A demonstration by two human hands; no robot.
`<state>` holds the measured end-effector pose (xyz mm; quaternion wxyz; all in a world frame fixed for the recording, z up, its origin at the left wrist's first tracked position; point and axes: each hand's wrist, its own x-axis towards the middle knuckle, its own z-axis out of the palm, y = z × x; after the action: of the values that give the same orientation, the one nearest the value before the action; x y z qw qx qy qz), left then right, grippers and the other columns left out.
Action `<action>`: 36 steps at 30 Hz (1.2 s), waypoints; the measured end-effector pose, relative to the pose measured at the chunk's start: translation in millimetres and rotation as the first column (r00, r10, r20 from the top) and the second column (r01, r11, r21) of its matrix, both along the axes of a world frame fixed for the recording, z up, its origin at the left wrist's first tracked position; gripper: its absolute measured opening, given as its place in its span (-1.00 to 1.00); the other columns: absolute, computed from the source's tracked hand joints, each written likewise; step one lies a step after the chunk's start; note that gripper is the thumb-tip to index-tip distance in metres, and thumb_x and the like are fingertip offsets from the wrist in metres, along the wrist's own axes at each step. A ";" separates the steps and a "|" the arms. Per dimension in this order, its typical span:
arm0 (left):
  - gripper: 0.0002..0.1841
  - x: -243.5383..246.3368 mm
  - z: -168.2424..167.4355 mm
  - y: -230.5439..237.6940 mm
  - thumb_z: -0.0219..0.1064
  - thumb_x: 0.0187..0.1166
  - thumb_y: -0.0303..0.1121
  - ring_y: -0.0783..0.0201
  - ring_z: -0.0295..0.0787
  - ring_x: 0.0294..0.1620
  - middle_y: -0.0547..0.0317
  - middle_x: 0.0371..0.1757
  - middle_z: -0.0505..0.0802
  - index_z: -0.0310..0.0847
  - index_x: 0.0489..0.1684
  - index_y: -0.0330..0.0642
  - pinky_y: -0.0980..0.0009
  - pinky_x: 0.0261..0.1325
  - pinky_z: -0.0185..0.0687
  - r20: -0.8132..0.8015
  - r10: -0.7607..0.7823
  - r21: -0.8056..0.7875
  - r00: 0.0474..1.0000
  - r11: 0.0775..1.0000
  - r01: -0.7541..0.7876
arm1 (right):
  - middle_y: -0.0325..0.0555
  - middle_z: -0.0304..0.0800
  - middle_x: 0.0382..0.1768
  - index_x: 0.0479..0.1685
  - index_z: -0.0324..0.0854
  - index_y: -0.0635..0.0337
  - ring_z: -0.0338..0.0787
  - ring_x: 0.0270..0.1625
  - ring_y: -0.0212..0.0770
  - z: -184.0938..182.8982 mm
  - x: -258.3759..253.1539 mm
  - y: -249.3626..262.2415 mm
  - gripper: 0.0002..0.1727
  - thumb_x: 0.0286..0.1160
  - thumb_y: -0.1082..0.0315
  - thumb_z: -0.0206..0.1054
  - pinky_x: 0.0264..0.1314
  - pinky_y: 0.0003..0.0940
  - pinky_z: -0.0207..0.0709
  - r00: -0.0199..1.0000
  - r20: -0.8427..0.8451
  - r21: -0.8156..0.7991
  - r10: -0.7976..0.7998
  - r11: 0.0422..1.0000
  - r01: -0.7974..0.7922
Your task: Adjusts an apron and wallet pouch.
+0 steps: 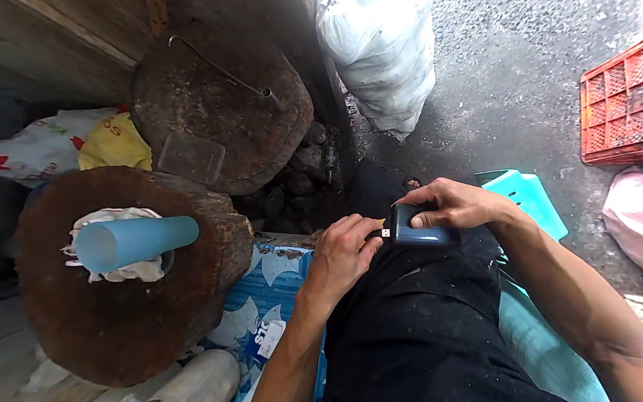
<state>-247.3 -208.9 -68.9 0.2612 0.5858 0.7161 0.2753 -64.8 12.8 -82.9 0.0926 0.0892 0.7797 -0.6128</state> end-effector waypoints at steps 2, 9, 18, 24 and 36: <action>-0.78 1.1 0.1 -0.4 0.34 0.63 -0.20 0.32 0.80 -0.17 0.22 -0.16 0.87 0.85 0.01 -0.03 0.36 -0.01 0.74 -0.002 -0.011 0.005 1.000 1.000 0.011 | -0.32 0.92 -0.23 0.20 0.80 0.08 0.84 -0.23 -0.53 -0.3 -0.6 1.0 -0.67 0.57 0.16 0.39 -0.12 -0.52 0.75 0.999 0.042 -0.002 0.003 1.000 -0.003; -0.77 1.3 -4.2 0.0 0.33 0.64 -0.21 0.31 0.79 -0.20 0.20 -0.15 0.87 0.85 0.05 -0.03 0.32 -0.05 0.76 0.009 0.006 -0.019 1.000 1.000 -0.006 | -0.32 0.89 -0.20 0.21 0.79 0.07 0.81 -0.22 -0.53 -2.9 -0.8 1.6 -0.65 0.55 0.14 0.40 -0.12 -0.50 0.73 0.999 -0.036 0.058 0.014 0.998 -0.011; -0.79 2.5 -1.0 7.1 0.35 0.63 -0.22 0.31 0.79 -0.21 0.22 -0.17 0.84 0.85 0.02 -0.03 0.32 -0.08 0.76 -0.043 0.026 0.017 0.999 1.000 -0.025 | -0.31 0.90 -0.11 0.19 0.81 0.08 0.81 -0.11 -0.54 0.6 -4.2 0.7 -0.65 0.54 0.14 0.40 0.00 -0.50 0.71 0.992 -0.029 0.063 0.124 0.991 -0.122; -0.79 3.5 -3.5 7.6 0.35 0.63 -0.23 0.30 0.79 -0.23 0.20 -0.19 0.84 0.84 0.01 -0.05 0.31 -0.13 0.76 -0.048 0.030 0.026 0.998 0.999 -0.028 | -0.35 0.90 -0.17 0.17 0.83 0.04 0.80 -0.15 -0.55 2.7 -9.9 -0.2 -0.67 0.56 0.12 0.38 -0.05 -0.49 0.71 0.987 0.016 0.068 0.162 0.984 -0.162; -0.81 2.7 -3.7 5.8 0.36 0.59 -0.25 0.24 0.86 -0.18 0.18 -0.17 0.88 0.86 -0.06 -0.08 0.21 -0.10 0.81 -0.075 -0.022 -0.045 0.997 0.999 0.019 | -0.34 0.87 -0.24 0.05 0.86 0.02 0.78 -0.22 -0.49 0.8 -17.0 -4.7 -0.74 0.55 0.15 0.39 -0.12 -0.39 0.68 0.983 0.041 0.150 0.179 0.972 -0.183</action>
<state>-244.6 -203.1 -72.6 0.2497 0.5971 0.7253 0.2345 -81.8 8.0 -82.1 0.1518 0.0329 0.8279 -0.5390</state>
